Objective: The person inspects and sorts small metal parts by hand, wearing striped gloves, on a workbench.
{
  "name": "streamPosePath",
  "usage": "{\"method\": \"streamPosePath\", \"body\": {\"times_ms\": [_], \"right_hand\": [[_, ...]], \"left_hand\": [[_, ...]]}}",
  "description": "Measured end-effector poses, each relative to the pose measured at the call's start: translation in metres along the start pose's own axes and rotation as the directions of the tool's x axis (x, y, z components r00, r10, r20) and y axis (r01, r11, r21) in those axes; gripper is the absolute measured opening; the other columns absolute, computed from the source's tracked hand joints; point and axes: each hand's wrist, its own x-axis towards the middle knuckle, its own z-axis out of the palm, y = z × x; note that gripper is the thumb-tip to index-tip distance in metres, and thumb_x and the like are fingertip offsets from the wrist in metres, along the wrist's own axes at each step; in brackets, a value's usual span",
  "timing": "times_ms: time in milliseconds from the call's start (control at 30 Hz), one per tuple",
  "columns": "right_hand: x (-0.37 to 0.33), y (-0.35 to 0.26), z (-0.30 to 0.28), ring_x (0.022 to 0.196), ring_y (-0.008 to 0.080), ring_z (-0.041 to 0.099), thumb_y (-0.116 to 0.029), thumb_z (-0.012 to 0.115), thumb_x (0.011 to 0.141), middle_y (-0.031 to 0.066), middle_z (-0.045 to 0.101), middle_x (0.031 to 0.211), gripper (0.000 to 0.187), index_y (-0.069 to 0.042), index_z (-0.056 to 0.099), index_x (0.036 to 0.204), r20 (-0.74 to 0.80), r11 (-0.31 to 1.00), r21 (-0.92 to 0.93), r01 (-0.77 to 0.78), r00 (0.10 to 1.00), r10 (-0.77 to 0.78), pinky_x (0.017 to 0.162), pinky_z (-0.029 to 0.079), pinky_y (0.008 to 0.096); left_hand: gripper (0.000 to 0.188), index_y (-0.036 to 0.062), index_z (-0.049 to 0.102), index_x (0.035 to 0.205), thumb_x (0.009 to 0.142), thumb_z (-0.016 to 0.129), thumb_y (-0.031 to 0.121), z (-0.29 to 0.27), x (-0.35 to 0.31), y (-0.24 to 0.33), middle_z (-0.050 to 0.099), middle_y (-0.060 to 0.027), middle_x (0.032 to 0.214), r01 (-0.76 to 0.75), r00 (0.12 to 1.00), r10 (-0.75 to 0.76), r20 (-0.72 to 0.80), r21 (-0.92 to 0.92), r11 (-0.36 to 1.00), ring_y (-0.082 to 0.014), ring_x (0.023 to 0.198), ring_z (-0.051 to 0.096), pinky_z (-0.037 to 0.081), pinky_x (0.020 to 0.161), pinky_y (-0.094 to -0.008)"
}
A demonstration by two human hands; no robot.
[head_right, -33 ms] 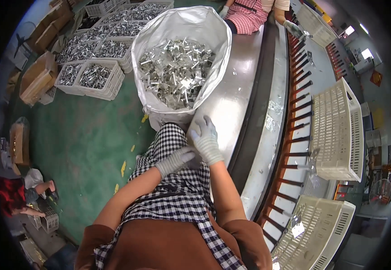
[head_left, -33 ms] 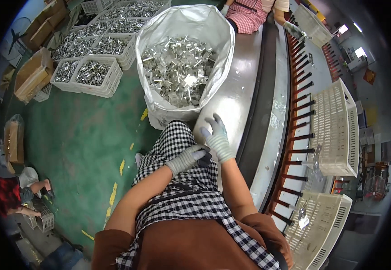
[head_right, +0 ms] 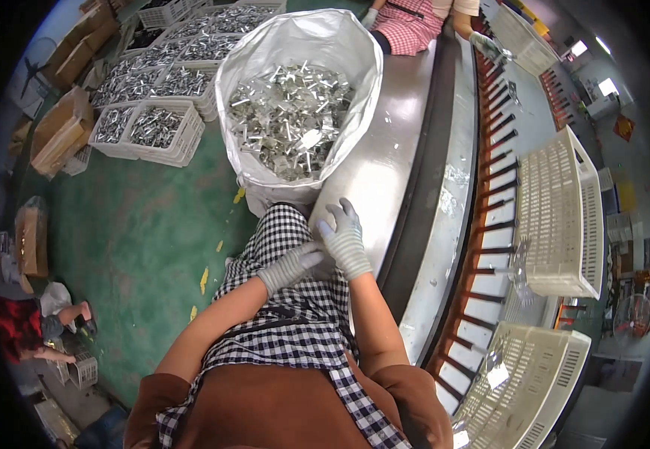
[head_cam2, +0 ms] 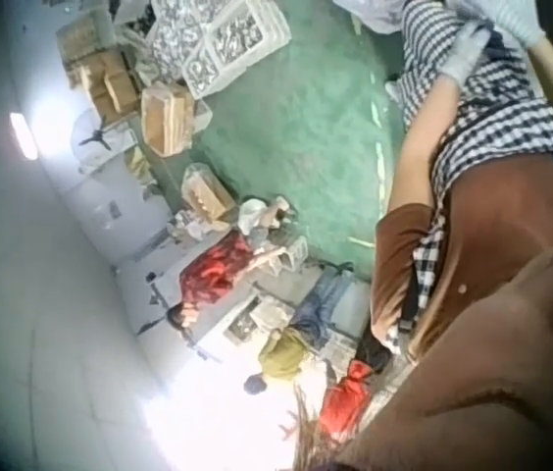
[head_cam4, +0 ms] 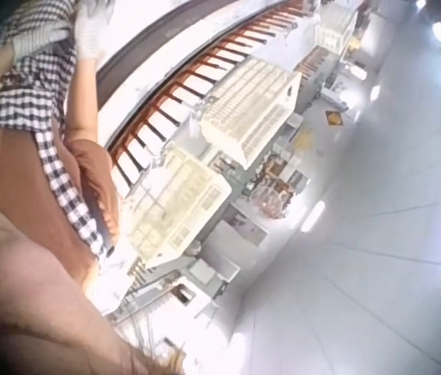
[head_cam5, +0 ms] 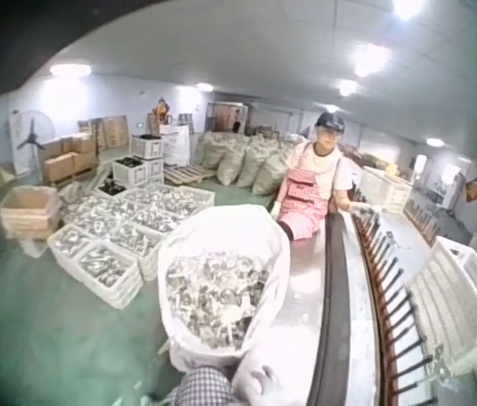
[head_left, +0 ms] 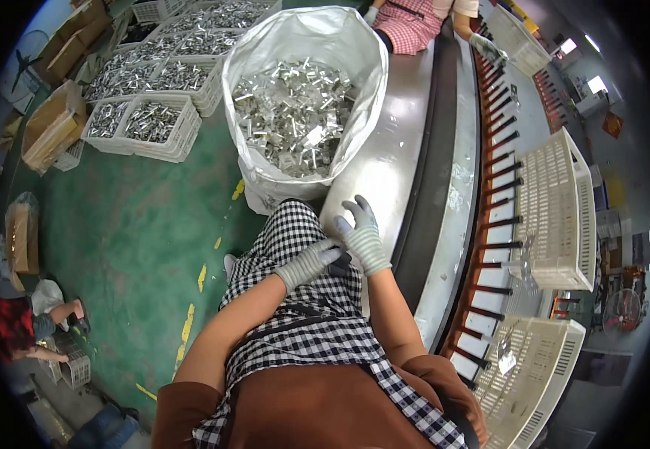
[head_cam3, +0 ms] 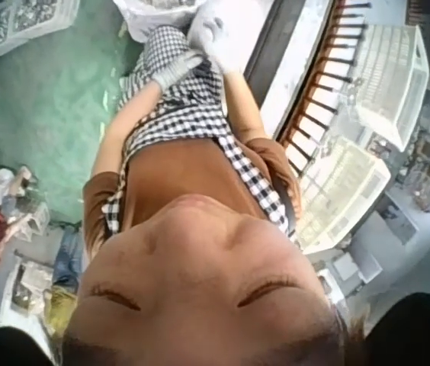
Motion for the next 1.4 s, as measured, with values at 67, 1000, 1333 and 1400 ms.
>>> {"method": "streamPosePath", "body": {"times_ms": [67, 1000, 1333, 1400], "right_hand": [[-0.017, 0.020, -0.007, 0.114, 0.0371, 0.043, -0.021, 0.063, 0.073, 0.0230, 0.042, 0.125, 0.039, -0.005, 0.057, 0.108, -0.101, 1.000, 0.022, -0.019, 0.995, 0.021, 0.096, 0.037, 0.0404], [0.003, 0.007, -0.233, 0.095, 0.0277, 0.047, -0.021, 0.063, 0.077, 0.0182, 0.051, 0.104, 0.050, 0.009, 0.047, 0.113, -0.956, 0.957, -0.289, 0.003, 0.051, -0.289, 0.086, 0.040, 0.0368], [0.099, -0.084, -0.112, 0.103, 0.0349, 0.046, -0.024, 0.065, 0.074, 0.0221, 0.048, 0.113, 0.048, 0.002, 0.049, 0.112, -0.613, 0.915, -0.273, 0.297, 0.679, -0.403, 0.092, 0.036, 0.0427], [0.095, -0.060, -0.056, 0.116, 0.0425, 0.037, -0.027, 0.067, 0.070, 0.0292, 0.033, 0.128, 0.058, -0.001, 0.048, 0.117, -0.387, 0.990, -0.136, 0.036, 0.918, -0.087, 0.099, 0.031, 0.0433]], "left_hand": [[0.033, 0.0005, 0.046, 0.114, 0.088, 0.050, 0.021, 0.006, -0.005, 0.012, 0.057, -0.0105, 0.096, 0.085, 0.995, -0.075, 0.060, -0.189, 0.978, -0.0191, 0.083, 0.059, 0.051, 0.074, -0.0321], [0.032, 0.0008, 0.047, 0.111, 0.089, 0.050, 0.024, -0.001, -0.006, -0.002, 0.055, -0.0121, 0.101, 0.029, 0.999, -0.032, -0.013, -0.172, 0.985, -0.0204, 0.089, 0.058, 0.050, 0.078, -0.0327], [0.038, 0.0016, 0.044, 0.115, 0.086, 0.051, 0.026, 0.000, -0.007, -0.004, 0.055, -0.0137, 0.106, 0.012, 1.000, -0.014, -0.021, -0.115, 0.993, -0.0222, 0.092, 0.057, 0.049, 0.082, -0.0346], [0.039, 0.0015, 0.044, 0.114, 0.086, 0.053, 0.028, -0.003, -0.007, -0.006, 0.055, -0.0127, 0.105, 0.008, 1.000, -0.010, -0.021, -0.110, 0.994, -0.0219, 0.091, 0.057, 0.049, 0.081, -0.0341]]}}
